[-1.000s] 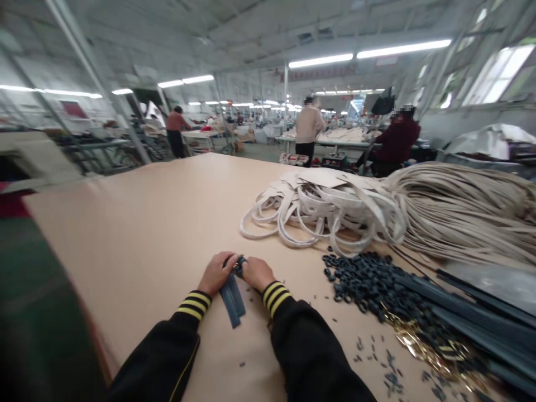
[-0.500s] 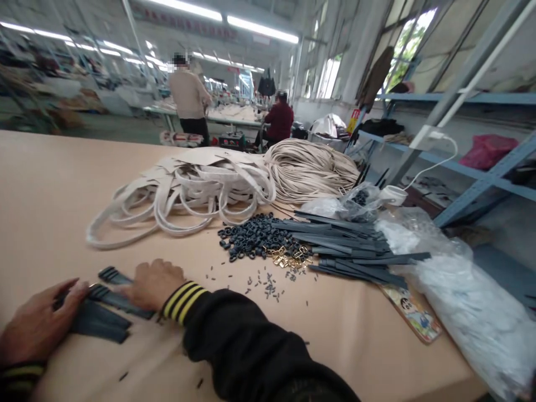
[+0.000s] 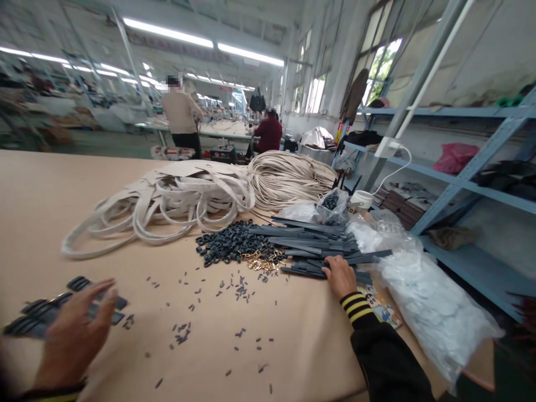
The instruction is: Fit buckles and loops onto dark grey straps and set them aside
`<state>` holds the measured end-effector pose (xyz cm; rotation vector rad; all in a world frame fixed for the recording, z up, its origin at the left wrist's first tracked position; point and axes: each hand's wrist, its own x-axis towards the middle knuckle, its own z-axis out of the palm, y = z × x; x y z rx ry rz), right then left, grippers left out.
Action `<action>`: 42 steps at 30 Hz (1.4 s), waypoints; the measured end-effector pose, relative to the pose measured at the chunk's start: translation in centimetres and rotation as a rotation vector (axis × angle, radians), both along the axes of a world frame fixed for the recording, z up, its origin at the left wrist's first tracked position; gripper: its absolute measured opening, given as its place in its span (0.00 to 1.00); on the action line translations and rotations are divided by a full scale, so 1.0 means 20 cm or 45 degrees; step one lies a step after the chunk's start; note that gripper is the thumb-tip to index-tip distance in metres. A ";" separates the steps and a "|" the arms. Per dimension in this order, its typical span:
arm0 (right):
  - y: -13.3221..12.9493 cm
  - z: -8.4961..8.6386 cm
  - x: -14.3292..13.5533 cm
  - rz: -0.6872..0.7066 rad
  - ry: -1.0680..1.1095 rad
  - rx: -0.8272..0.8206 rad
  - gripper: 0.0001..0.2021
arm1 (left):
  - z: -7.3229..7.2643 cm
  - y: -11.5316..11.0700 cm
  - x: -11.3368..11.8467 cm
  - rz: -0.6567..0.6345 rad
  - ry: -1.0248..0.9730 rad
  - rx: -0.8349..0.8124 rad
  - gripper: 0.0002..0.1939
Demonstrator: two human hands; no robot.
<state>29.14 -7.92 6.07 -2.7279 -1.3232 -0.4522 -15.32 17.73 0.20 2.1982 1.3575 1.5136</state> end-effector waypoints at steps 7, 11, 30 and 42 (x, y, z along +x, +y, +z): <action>0.02 -0.07 0.00 0.173 -0.137 0.009 0.07 | -0.03 -0.46 0.61 -0.631 0.047 -0.240 0.12; 0.02 -0.03 0.01 0.207 -0.133 0.131 0.08 | -0.08 -0.51 0.68 -0.614 0.030 -0.260 0.12; 0.38 -0.18 -0.69 0.759 2.248 -0.063 0.10 | -0.01 -0.61 0.74 -0.753 -0.522 -1.343 0.17; 0.39 -0.18 -0.71 0.645 2.431 -0.121 0.14 | -0.01 -0.60 0.73 -0.743 -0.649 -1.416 0.18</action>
